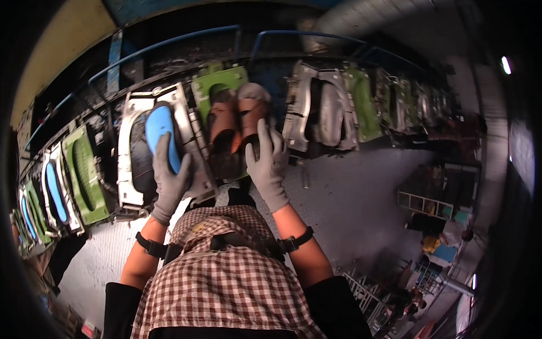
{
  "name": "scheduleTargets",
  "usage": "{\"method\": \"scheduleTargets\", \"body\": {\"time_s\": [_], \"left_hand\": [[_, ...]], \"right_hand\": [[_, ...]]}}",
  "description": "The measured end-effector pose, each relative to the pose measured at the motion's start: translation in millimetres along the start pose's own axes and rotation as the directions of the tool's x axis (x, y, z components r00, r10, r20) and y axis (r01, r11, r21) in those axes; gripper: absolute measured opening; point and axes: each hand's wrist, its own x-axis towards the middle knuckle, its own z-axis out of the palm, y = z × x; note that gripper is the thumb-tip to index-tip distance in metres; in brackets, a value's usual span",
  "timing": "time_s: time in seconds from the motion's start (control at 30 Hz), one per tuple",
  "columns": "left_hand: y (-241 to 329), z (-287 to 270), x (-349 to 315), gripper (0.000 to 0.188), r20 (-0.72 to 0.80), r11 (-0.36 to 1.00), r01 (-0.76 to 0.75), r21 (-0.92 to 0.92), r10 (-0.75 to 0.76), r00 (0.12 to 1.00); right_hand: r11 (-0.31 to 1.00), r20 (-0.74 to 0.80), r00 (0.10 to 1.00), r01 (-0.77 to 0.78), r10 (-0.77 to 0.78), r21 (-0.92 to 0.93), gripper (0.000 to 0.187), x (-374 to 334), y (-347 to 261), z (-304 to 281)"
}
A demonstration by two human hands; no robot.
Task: Operator places sandal components onto a production line machine to attach the sole and upper.
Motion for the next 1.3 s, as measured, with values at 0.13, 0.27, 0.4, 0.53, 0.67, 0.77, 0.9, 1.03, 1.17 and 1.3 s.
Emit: {"method": "scheduleTargets", "body": {"time_s": [0.13, 0.27, 0.4, 0.53, 0.67, 0.77, 0.9, 1.03, 1.17, 1.3], "left_hand": [[54, 60, 38, 0.071, 0.386, 0.997, 0.073, 0.006, -0.07, 0.92], [29, 108, 57, 0.045, 0.406, 0.825, 0.543, -0.156, -0.447, 0.797], [145, 134, 64, 0.046, 0.411, 0.667, 0.557, -0.495, -0.385, 0.826], [242, 215, 76, 0.045, 0.451, 0.422, 0.534, -0.733, -0.286, 0.846], [270, 334, 66, 0.062, 0.548, 0.483, 0.48, -0.732, 0.0, 0.836], [278, 385, 65, 0.066, 0.495, 0.737, 0.341, -0.584, -0.009, 0.869], [265, 452, 96, 0.051, -0.037, 0.871, 0.33, -0.364, -0.368, 0.929], [223, 472, 103, 0.033, 0.664, 0.116, 0.732, -0.672, -0.344, 0.664], [238, 446, 62, 0.035, 0.306, 0.401, 0.391, -0.828, -0.261, 0.916], [243, 427, 45, 0.04, 0.384, 0.319, 0.508, -0.8, -0.379, 0.842]], "right_hand": [[0.824, 0.198, 0.913, -0.408, 0.358, 0.393, 0.053, -9, 102, 28], [0.885, 0.046, 0.949, -0.309, 0.313, 0.348, 0.034, 28, 142, -24], [0.733, 0.054, 0.839, -0.502, 0.541, 0.459, 0.036, 59, 272, -111], [0.881, -0.207, 0.89, -0.322, 0.406, 0.347, 0.055, 90, 319, -168], [0.047, 0.579, 0.718, -0.642, 0.386, 0.765, 0.055, 58, 323, -169], [0.001, 0.628, 0.39, -0.85, 0.674, 0.527, 0.052, 40, 375, -150], [0.14, 0.455, 0.676, -0.633, 0.58, 0.761, 0.046, 39, 415, -134], [0.45, 0.294, 0.836, -0.508, 0.464, 0.735, 0.042, 87, 427, -119], [0.964, -0.031, 0.999, -0.02, 0.029, 0.265, 0.052, 130, 402, -111], [0.945, 0.302, 0.917, 0.18, -0.261, 0.271, 0.046, 132, 391, -93]]}}
